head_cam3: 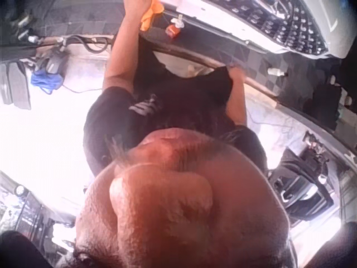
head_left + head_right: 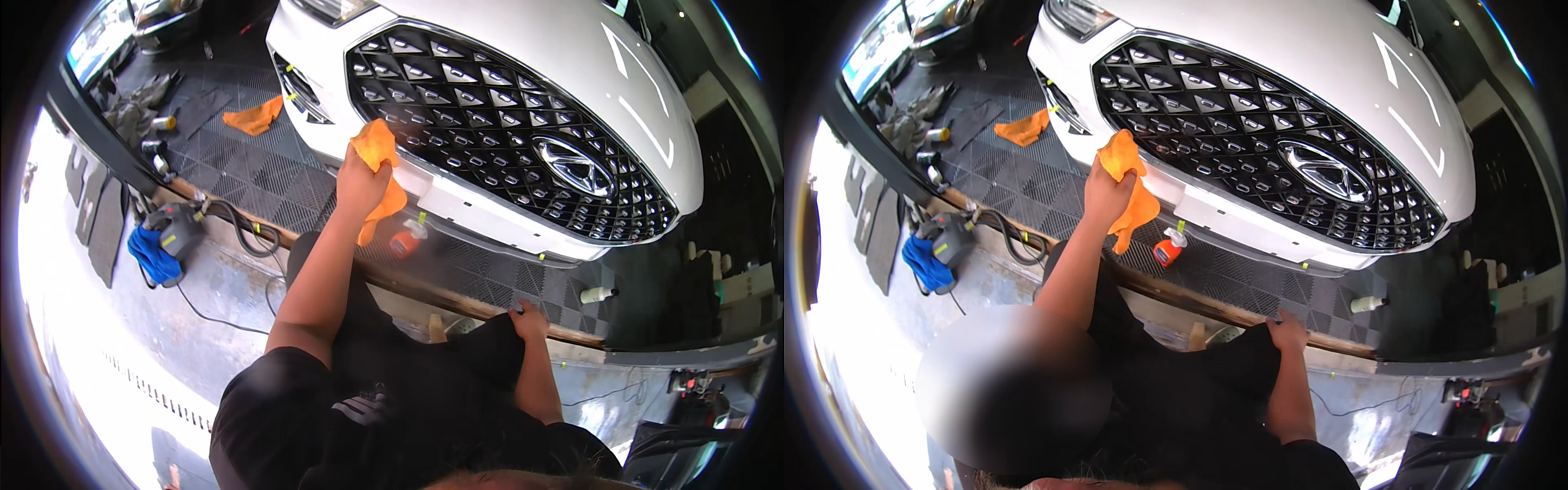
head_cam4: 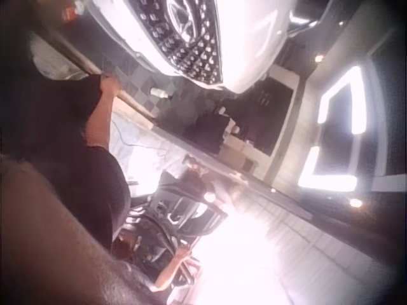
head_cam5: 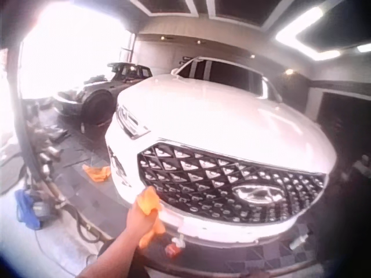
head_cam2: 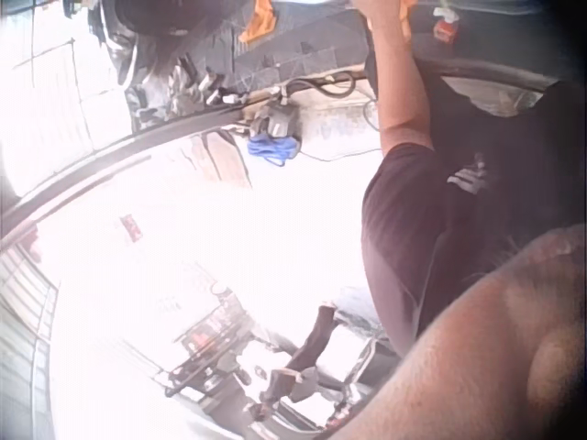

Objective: The person wipes the front grille of a white car using an orange microfiber cloth. The person repeatedly folds the cloth and wipes different sections of the grille and surrounding bumper area.

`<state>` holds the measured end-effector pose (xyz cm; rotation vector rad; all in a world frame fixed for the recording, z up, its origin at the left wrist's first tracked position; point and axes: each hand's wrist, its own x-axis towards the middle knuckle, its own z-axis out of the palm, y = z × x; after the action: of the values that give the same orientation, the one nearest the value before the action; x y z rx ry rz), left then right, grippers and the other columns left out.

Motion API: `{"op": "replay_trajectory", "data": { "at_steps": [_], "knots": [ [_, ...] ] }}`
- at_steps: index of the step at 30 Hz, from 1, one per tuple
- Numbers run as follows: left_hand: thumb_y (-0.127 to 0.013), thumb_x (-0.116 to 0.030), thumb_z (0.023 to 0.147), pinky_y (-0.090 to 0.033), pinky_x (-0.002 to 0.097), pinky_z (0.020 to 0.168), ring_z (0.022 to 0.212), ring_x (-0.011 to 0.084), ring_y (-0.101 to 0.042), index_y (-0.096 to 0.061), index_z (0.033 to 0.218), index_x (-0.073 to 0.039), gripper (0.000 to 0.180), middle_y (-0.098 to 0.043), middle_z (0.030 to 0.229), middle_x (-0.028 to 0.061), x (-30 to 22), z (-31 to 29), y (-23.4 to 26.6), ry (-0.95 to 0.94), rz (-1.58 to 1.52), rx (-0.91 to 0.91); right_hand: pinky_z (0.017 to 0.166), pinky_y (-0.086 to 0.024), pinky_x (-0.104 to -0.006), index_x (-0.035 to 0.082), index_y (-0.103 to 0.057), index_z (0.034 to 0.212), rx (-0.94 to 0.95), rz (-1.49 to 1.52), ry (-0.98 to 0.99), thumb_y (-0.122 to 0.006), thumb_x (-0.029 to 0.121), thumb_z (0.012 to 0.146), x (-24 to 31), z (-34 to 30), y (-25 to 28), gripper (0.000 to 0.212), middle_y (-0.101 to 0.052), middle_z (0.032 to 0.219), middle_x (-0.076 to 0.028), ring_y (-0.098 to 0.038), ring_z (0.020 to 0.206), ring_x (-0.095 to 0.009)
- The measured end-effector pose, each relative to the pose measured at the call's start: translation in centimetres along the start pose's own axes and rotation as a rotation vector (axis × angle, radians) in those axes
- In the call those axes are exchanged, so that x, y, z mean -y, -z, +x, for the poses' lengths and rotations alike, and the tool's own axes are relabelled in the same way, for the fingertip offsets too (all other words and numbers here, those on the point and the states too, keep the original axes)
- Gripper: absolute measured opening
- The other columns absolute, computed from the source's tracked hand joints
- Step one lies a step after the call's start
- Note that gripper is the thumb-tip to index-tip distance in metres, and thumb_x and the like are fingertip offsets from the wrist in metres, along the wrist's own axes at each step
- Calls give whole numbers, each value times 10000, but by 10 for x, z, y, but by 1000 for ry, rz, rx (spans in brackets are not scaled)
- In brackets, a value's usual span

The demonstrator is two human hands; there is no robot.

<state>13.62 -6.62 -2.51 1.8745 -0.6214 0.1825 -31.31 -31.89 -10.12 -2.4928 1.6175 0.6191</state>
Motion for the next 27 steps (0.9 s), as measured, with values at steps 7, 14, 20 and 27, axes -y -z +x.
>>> {"op": "replay_trajectory", "data": {
  "at_steps": [7, 14, 20, 27],
  "knots": [
    [-730, -155, 816, -418, 553, 1033, 1184, 445, -554, -730, 1102, -48, 305, -580, 1277, 236, -92, 74, 33, -459, 328, -210, 1102, -448, -537, 238, -591, 1473, -99, 303, 337, -684, 492, 938, 33, 9, -24, 599, -666, 1384, -136, -610, 1301, -355],
    [-681, -439, 954, -169, 665, 1245, 1309, 542, -466, -678, 1150, 93, 567, -546, 1299, 365, -130, 96, -79, -703, 607, -219, 1031, -516, -441, 189, -571, 1491, 363, 281, 608, -675, 408, 978, 78, 21, -47, 567, -717, 1282, -134, -667, 1211, -333],
    [-642, -532, 957, -261, 619, 1226, 1358, 449, -487, -654, 1242, 20, 621, -569, 1387, 291, -151, 91, -83, -1135, 503, -57, 986, -537, -423, 159, -568, 1493, 292, 563, 555, -676, 385, 988, 62, 30, -51, 563, -727, 1259, -133, -689, 1157, -321],
    [-806, -373, 839, -456, 435, 1134, 1311, 344, -581, -677, 1328, -108, 571, -626, 1394, 97, -148, 138, -28, -1202, 511, 37, 984, -532, -423, 150, -578, 1487, 318, 555, 496, -690, 382, 967, 60, 22, -46, 580, -730, 1222, -150, -690, 1141, -330]
  ]
}}
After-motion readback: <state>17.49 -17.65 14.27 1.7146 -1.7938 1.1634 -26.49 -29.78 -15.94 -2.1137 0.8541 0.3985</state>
